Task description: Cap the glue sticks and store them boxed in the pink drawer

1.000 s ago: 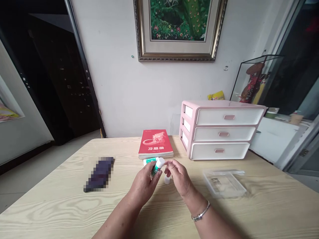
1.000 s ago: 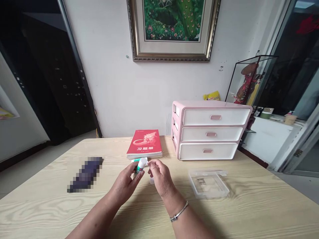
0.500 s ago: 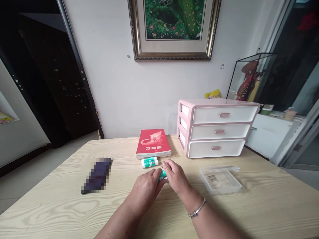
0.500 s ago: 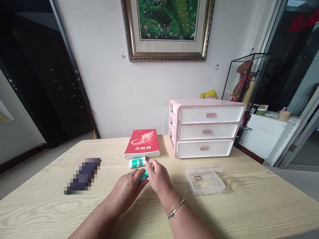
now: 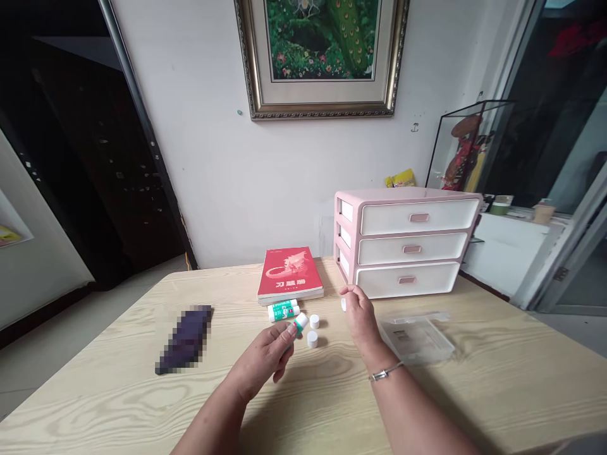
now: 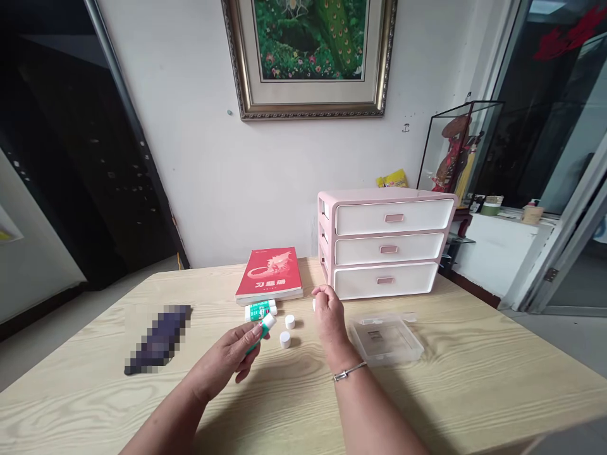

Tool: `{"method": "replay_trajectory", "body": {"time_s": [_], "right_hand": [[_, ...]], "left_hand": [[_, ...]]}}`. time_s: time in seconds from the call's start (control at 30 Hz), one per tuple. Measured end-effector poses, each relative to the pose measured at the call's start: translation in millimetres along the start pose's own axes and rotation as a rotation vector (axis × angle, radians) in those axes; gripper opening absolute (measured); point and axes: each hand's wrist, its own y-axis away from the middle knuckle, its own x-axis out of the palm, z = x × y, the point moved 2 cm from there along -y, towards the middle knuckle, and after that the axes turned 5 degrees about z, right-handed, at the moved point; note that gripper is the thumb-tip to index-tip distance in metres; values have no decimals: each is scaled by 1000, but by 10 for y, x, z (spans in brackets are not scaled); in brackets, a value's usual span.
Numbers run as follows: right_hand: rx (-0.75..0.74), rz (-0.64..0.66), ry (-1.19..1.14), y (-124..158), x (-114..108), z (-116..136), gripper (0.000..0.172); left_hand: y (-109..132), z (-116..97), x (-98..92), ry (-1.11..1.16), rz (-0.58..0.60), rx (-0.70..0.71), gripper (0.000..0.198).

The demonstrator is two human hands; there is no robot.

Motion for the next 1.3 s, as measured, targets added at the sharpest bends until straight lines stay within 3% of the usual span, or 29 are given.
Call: {"method": "replay_trajectory", "body": {"time_s": [0.1,0.17,0.3,0.53,0.73,0.93,1.17,1.3], "right_hand": [[1,29,190,-79,42,-147,31],[-5,101,260,-72,138,-229,36],[-24,172,284,-55,251,-338,38],[-57,223,377,-98,314,-494,38],[-31,253,389,-113,408,-621,45],[-8,245,362,-122,368,-618,40],[21,166,331,-47,218,-422,37],[13,174,123,79,269,-286,34]], "left_hand": [[-73,92,-128,-403,-294,106,38],[-134,159,-182,-681,-373,163,31],[-226,257,-256,-1005,-425,126,26],[-368,272,-184,-1190,-428,9,29],[-419,340,-174,-1155,-464,27,35],[-377,401,-289,-1012,-534,62,32],[-242,490,-424,-540,-671,103,35],[-202,417,-398,-350,-682,124,42]]}}
